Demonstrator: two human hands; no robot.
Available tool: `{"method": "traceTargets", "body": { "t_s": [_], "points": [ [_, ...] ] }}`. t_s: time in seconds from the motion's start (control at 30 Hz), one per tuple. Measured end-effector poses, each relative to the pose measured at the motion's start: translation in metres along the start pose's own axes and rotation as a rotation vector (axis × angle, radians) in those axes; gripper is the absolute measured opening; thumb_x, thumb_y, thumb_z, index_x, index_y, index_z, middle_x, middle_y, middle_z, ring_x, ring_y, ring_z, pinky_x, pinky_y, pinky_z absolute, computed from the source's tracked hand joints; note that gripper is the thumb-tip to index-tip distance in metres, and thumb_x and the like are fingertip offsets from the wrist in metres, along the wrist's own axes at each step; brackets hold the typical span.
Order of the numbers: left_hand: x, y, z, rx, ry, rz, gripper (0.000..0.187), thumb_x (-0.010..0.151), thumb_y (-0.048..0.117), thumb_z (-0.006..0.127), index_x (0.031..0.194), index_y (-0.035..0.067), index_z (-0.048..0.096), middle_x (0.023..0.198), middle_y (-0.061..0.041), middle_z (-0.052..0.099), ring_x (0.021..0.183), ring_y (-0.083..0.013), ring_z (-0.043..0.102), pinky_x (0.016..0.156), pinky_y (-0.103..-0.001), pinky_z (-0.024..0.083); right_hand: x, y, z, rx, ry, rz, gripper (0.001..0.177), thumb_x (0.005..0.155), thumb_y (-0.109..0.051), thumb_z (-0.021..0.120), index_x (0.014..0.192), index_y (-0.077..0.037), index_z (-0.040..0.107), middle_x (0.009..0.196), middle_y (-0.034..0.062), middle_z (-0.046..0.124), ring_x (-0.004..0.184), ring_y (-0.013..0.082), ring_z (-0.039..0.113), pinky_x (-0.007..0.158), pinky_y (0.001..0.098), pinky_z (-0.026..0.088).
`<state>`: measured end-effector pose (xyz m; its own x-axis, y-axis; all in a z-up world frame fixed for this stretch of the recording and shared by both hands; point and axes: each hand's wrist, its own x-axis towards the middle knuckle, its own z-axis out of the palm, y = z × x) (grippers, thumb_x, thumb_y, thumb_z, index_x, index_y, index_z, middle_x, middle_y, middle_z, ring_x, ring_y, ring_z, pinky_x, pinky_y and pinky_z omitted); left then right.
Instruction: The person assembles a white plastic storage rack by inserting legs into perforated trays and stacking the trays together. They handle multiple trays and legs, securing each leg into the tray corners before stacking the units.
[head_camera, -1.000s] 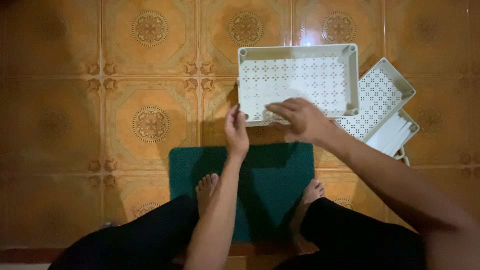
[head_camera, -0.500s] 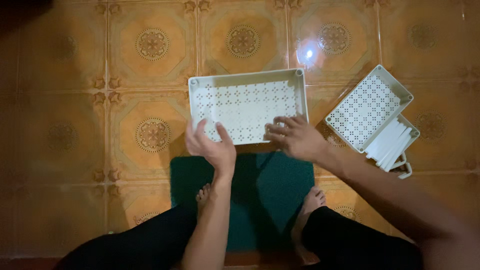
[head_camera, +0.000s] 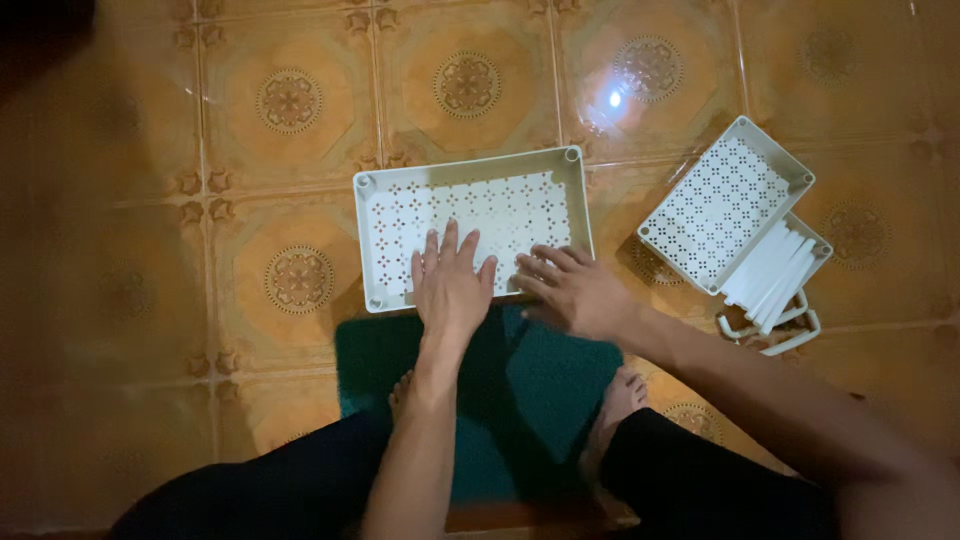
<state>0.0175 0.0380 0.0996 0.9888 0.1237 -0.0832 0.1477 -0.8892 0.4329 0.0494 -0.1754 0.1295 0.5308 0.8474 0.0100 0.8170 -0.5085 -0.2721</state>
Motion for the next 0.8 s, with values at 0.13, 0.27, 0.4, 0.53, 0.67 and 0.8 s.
{"method": "traceTargets", "body": {
  "t_s": [0.13,0.27,0.4,0.53,0.67,0.8],
  "points": [
    [-0.002,0.018,0.008,-0.059,0.15,0.056,0.048,0.098,0.036,0.063,0.137,0.008,0.064,0.152,-0.018,0.051,0.142,-0.0407,0.044,0.119,-0.055,0.027,-0.003,0.018,-0.01,-0.093,0.059,-0.045,0.059,0.088,-0.043,0.067,0.134,-0.006,0.062,0.143,0.018,0.057,0.133,0.0353,0.05,0.109,0.0499,0.038],
    [-0.005,0.062,0.019,-0.183,0.285,0.26,0.042,0.096,0.022,0.068,0.133,0.004,0.063,0.147,-0.017,0.058,0.139,-0.0391,0.05,0.118,-0.051,0.033,-0.017,0.029,-0.03,-0.013,0.293,0.086,0.044,0.093,-0.03,0.073,0.133,-0.013,0.064,0.142,0.0121,0.062,0.133,0.0337,0.056,0.109,0.0437,0.046],
    [-0.011,0.111,0.028,-0.218,0.246,0.41,0.047,0.09,0.01,0.067,0.135,-0.001,0.059,0.147,-0.018,0.059,0.141,-0.0377,0.05,0.12,-0.05,0.035,-0.039,0.042,-0.057,0.055,0.389,0.214,0.046,0.085,-0.022,0.079,0.128,-0.012,0.067,0.133,0.0136,0.066,0.126,0.0353,0.059,0.103,0.0443,0.05],
    [-0.012,0.159,0.042,-0.292,0.21,0.486,0.057,0.086,0.011,0.07,0.138,-0.004,0.052,0.146,-0.022,0.055,0.14,-0.0401,0.049,0.119,-0.052,0.034,-0.08,0.053,-0.07,0.01,0.525,0.265,0.047,0.087,-0.016,0.079,0.132,-0.006,0.065,0.132,0.0146,0.066,0.126,0.0362,0.059,0.108,0.0452,0.05],
    [-0.012,0.198,0.066,-0.316,0.175,0.589,0.058,0.089,0.012,0.072,0.142,-0.001,0.05,0.147,-0.021,0.054,0.139,-0.0395,0.049,0.119,-0.054,0.033,-0.123,0.069,-0.057,0.094,0.588,0.42,0.045,0.086,-0.015,0.079,0.129,-0.004,0.066,0.13,0.016,0.066,0.125,0.0359,0.061,0.108,0.0446,0.05],
    [-0.012,0.233,0.104,-0.384,0.056,0.651,0.056,0.088,0.008,0.069,0.14,0.0,0.052,0.147,-0.021,0.056,0.137,-0.0406,0.051,0.117,-0.052,0.038,-0.172,0.089,-0.033,0.198,0.683,0.621,0.045,0.085,-0.014,0.078,0.127,-0.002,0.068,0.13,0.0167,0.067,0.123,0.0357,0.061,0.106,0.0431,0.05]
  ]
}}
